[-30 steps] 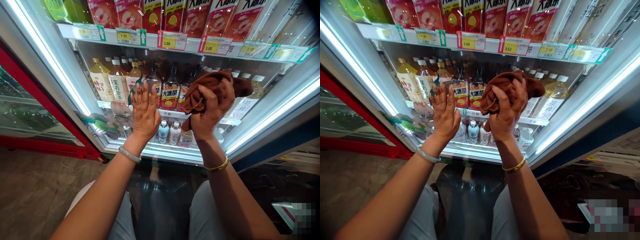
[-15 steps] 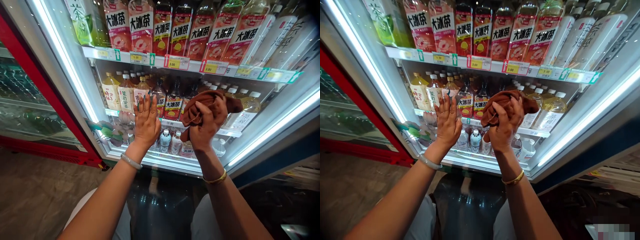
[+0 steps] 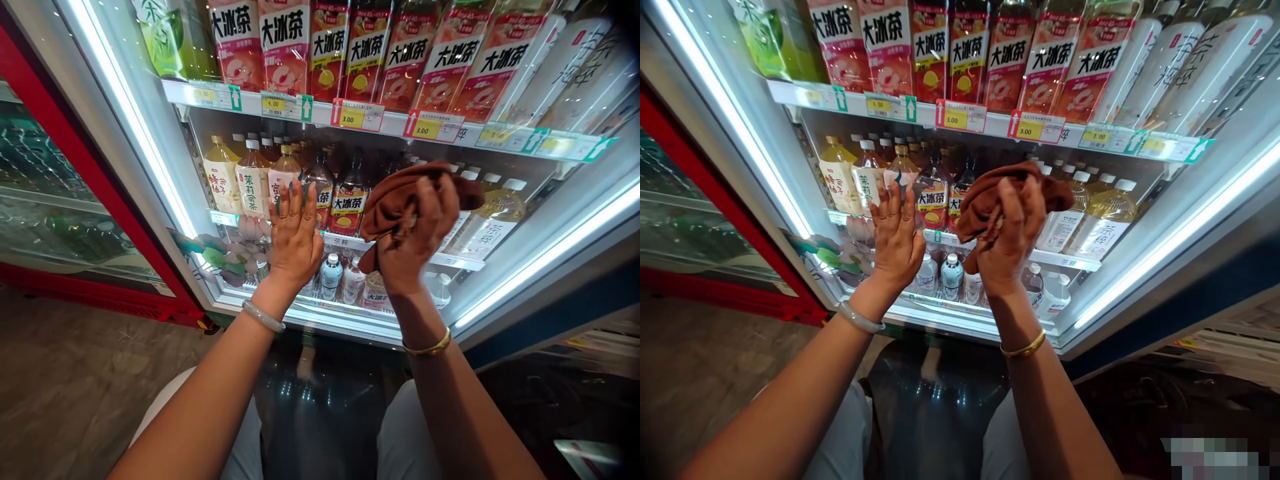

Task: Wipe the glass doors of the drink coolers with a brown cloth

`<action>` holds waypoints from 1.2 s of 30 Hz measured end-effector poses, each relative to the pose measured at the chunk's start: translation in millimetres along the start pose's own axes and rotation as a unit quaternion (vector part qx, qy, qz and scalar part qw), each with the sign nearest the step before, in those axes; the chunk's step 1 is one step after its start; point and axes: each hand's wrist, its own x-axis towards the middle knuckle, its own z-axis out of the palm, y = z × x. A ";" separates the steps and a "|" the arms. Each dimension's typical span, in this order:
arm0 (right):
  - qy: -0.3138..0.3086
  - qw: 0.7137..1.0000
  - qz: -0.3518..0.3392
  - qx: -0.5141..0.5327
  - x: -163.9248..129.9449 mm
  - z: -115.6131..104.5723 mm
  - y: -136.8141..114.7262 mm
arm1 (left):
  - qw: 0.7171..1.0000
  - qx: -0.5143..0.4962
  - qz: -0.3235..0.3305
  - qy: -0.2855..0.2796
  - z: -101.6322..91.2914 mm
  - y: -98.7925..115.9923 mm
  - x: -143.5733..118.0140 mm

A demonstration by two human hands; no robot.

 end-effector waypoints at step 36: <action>-0.046 0.992 -0.040 -0.115 -16.1 -16.6 13.2 | 0.997 -0.052 0.053 0.012 32.7 50.4 13.8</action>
